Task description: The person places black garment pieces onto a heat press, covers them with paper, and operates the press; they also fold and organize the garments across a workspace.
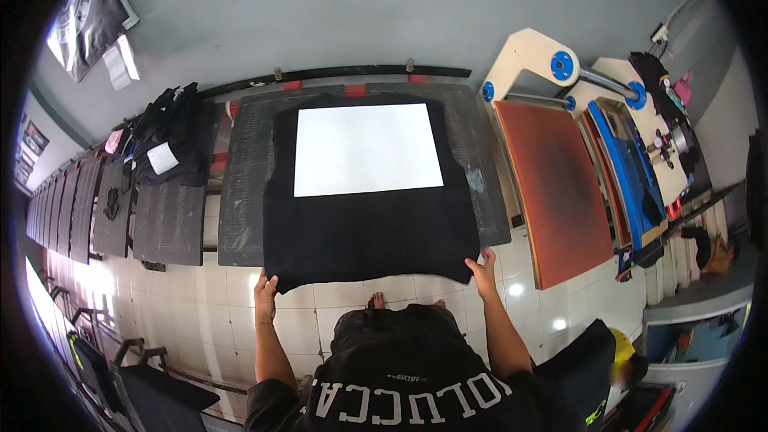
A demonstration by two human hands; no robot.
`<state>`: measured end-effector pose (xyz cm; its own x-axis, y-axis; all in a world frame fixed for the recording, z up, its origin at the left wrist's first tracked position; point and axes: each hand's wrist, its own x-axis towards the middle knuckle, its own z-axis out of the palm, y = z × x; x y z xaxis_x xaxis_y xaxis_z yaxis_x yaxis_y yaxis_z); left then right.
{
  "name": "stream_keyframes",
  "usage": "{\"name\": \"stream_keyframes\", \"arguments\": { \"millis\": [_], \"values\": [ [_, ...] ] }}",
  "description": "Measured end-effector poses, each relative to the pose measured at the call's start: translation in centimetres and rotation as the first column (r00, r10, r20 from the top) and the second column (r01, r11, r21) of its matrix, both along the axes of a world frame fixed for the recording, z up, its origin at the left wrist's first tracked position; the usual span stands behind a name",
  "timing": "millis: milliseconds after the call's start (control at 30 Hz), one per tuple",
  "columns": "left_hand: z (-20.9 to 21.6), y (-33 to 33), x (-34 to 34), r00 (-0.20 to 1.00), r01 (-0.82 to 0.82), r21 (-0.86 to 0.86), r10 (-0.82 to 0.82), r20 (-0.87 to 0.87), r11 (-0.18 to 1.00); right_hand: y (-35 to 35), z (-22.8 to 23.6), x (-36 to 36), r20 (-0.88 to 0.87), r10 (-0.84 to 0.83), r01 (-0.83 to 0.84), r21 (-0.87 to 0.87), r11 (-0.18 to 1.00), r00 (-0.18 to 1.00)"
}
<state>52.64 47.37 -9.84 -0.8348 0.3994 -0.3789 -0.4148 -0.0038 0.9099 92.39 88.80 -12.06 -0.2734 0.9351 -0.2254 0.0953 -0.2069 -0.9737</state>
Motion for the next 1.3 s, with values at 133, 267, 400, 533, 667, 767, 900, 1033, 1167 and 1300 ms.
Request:
{"name": "stream_keyframes", "arguments": {
  "millis": [133, 267, 400, 533, 667, 767, 900, 1033, 1167, 1300],
  "values": [
    [-4.8, -2.6, -1.0, 0.984, 0.154, -0.025, -0.151, 0.095, 0.988, 1.1, 1.2, -0.9, -0.128, 0.226, -0.248, -0.187, 0.95, 0.966],
    [-7.1, -3.1, 0.9, 0.971, 0.239, -0.185, -0.233, 0.055, 0.953, 0.9, -0.3, 1.8, 0.081, 0.402, -0.378, -0.214, 0.901, 0.912],
    [-11.1, -6.5, 3.7, 0.963, 0.265, -0.196, -0.268, 0.012, 0.944, -0.9, -5.0, 5.4, 0.439, 0.343, -0.318, -0.132, 0.939, 0.83],
    [-13.6, -5.1, 6.9, 0.971, 0.074, -0.478, 0.046, 0.234, 0.875, -1.8, -6.0, 10.2, 0.407, 0.198, -0.176, -0.092, 0.98, 0.892],
    [-14.5, -1.2, 9.7, 0.462, 0.781, -0.58, -0.84, 0.285, 0.232, -1.6, -4.1, 19.1, 0.574, -0.052, 0.01, 0.075, 0.997, 0.817],
    [-15.3, 7.1, 12.7, 0.039, 0.727, -0.633, -0.903, 0.428, -0.268, -1.4, -0.6, 28.9, 0.896, -0.173, 0.146, 0.123, 0.982, 0.409],
    [-12.8, 23.7, 21.5, -0.347, 0.601, -0.622, -0.865, 0.363, -0.503, -7.9, 3.4, 39.5, 0.905, 0.254, -0.012, -0.274, 0.962, -0.342],
    [-8.9, 35.5, 36.1, -0.45, 0.717, -0.546, -0.886, 0.112, -0.434, -13.7, 2.5, 44.5, 0.878, 0.103, -0.213, -0.225, 0.951, -0.467],
    [-4.0, 42.1, 52.2, -0.643, 0.63, -0.52, -0.763, 0.068, -0.577, -13.3, 4.8, 45.1, 0.999, -0.023, -0.141, 0.018, 0.99, -0.029],
    [-1.2, 43.1, 64.1, -0.666, 0.666, -0.27, -0.717, 0.204, -0.696, -12.9, 8.1, 47.0, 0.81, -0.296, 0.181, 0.235, 0.955, 0.507]
  ]
}}
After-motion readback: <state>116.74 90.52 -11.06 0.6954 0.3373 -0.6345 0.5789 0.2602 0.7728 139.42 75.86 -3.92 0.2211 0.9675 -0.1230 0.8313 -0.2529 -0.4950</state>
